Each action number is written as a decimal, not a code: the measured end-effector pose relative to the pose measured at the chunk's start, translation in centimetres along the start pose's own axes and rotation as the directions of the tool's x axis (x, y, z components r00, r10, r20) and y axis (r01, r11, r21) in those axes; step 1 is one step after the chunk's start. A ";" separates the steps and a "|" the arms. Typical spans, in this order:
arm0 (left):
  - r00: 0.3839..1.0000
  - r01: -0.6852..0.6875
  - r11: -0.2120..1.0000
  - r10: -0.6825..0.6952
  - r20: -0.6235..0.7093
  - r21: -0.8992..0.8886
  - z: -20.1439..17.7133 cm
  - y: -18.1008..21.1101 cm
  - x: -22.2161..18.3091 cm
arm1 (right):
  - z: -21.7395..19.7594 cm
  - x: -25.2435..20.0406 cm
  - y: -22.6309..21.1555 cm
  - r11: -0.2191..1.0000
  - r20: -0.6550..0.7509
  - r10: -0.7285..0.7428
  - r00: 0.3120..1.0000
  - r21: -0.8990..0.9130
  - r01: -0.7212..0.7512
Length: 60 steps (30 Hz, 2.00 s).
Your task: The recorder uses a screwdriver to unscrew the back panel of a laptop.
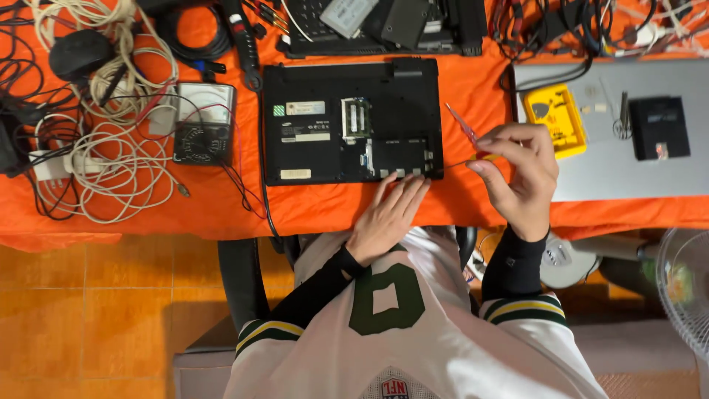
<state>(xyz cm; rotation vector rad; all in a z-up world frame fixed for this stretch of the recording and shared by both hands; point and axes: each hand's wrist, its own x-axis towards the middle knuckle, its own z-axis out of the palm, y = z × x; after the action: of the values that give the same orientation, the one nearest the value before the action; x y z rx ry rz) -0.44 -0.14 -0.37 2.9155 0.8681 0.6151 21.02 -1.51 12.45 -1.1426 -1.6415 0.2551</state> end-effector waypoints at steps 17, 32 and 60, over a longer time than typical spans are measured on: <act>0.999 -0.003 1.000 0.002 -0.052 -0.025 -0.4 0.1 0.4 | -0.2 -0.1 -0.6 0.991 0.128 -0.126 0.984 -0.030 0.131; 0.997 0.009 1.000 -0.007 -0.073 0.023 -0.3 0.2 0.5 | 0.9 -2.9 0.7 0.995 -0.098 0.038 0.994 0.093 -0.029; 0.999 0.005 1.000 -0.006 -0.045 -0.006 -0.1 0.1 0.6 | 1.8 -3.1 1.1 0.998 -0.136 0.030 0.990 0.065 -0.021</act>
<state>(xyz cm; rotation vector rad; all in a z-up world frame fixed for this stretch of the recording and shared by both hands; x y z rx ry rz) -0.02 0.08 -0.02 2.9037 0.8771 0.6837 20.05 -2.68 9.02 -1.1088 -1.4890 0.2381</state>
